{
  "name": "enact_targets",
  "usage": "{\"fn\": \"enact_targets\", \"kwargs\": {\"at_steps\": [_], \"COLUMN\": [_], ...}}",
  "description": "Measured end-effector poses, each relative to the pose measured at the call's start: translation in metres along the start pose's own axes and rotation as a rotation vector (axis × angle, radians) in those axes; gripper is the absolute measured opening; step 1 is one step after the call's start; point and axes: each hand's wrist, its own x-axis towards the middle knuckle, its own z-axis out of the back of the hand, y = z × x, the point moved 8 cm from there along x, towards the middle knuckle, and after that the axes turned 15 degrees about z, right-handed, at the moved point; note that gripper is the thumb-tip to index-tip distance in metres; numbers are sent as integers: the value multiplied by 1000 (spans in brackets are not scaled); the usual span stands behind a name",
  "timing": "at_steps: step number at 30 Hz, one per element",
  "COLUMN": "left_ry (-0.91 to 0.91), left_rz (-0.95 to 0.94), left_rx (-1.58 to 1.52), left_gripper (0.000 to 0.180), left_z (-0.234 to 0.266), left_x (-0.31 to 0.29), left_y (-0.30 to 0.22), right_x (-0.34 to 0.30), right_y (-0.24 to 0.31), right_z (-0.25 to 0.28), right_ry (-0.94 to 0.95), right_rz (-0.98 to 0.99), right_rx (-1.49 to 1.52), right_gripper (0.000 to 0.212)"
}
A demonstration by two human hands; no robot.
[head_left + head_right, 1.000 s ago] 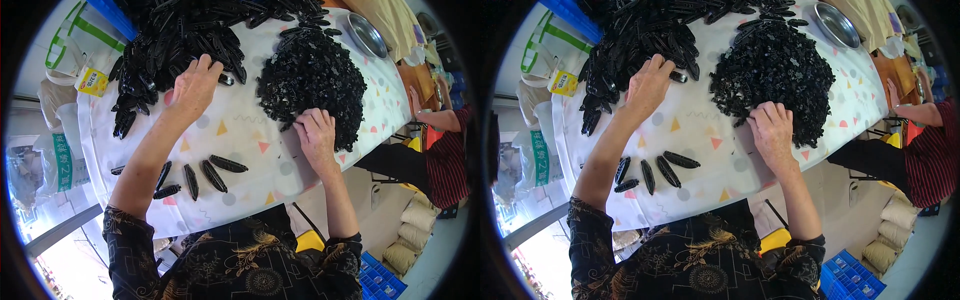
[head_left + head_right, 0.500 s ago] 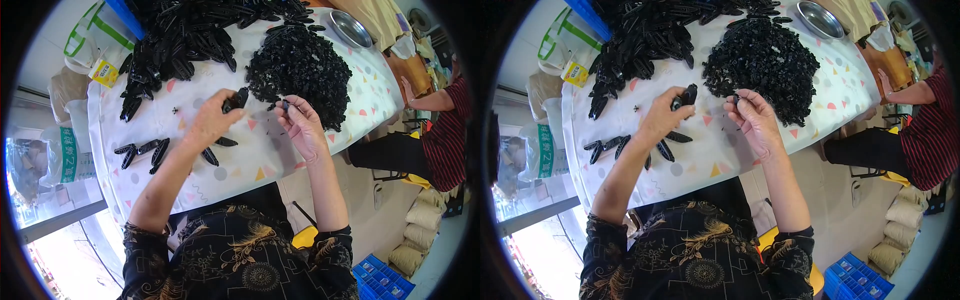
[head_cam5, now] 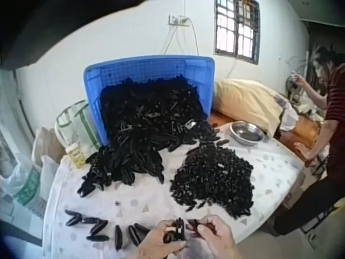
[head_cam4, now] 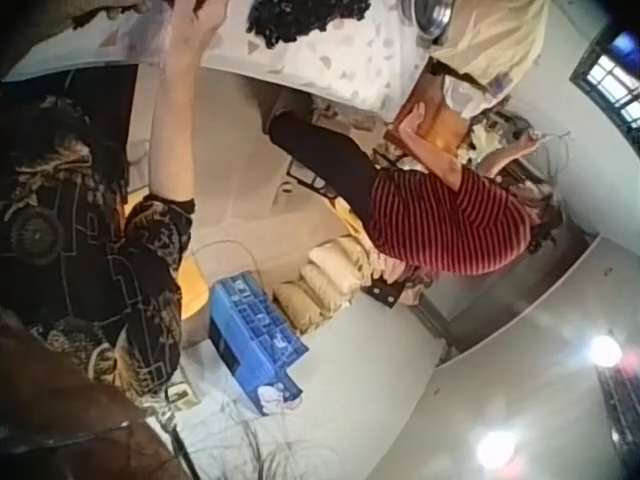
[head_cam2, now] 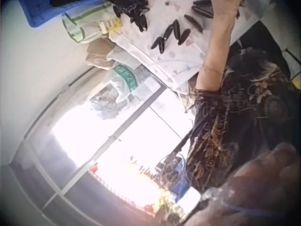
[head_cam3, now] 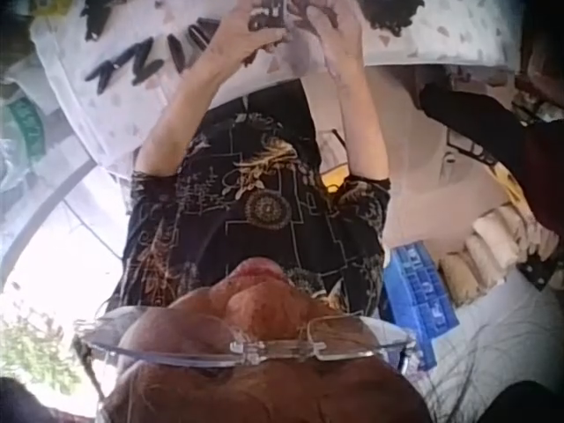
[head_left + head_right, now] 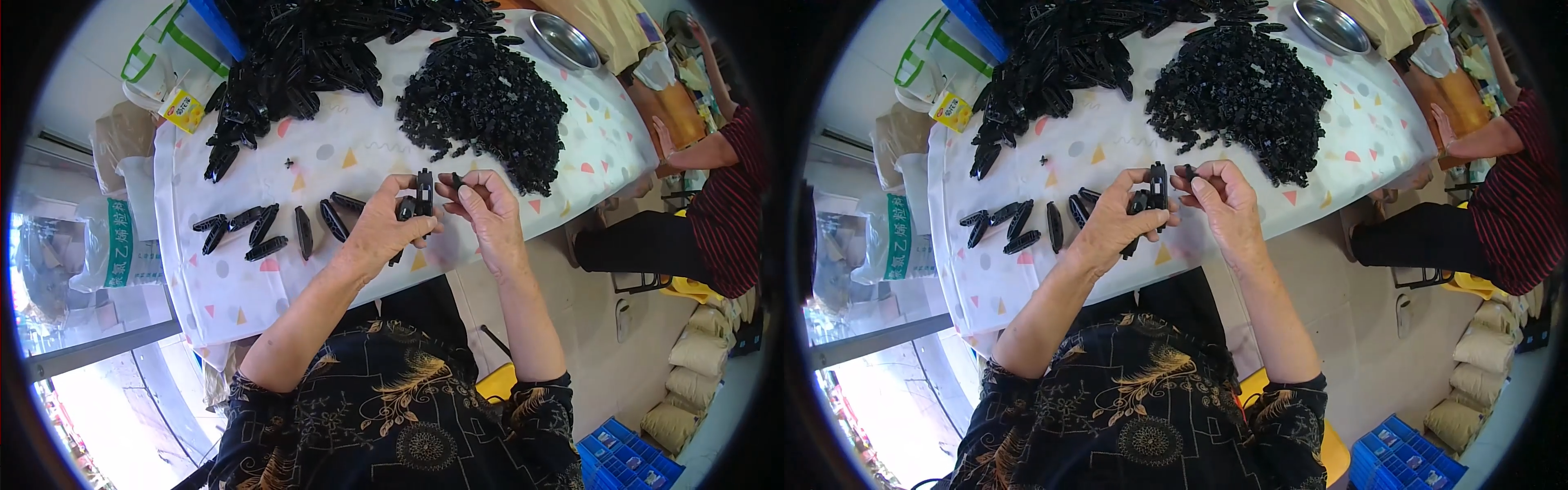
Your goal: The person is manually assembling small black plastic components by joining multiple pieces together at a workstation.
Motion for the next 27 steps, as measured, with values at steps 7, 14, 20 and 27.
{"fn": "enact_targets", "kwargs": {"at_steps": [7,14,20,27], "left_ry": [-85,-205,-128,-130], "left_rz": [-21,-194,-174,-121], "left_rx": [245,570,744,661], "left_gripper": [57,62,59,57], "left_z": [-3,-6,-14,-3], "left_x": [-7,-14,-13,-9], "left_y": [-1,-7,-2,8], "right_x": [-7,-15,-16,-7], "right_y": [32,61,68,56], "right_z": [-8,-40,-64,-74], "right_ry": [234,605,822,918], "right_rz": [237,509,675,628], "right_rx": [-416,-921,-1122,-1131], "right_gripper": [8,15,10,12]}}
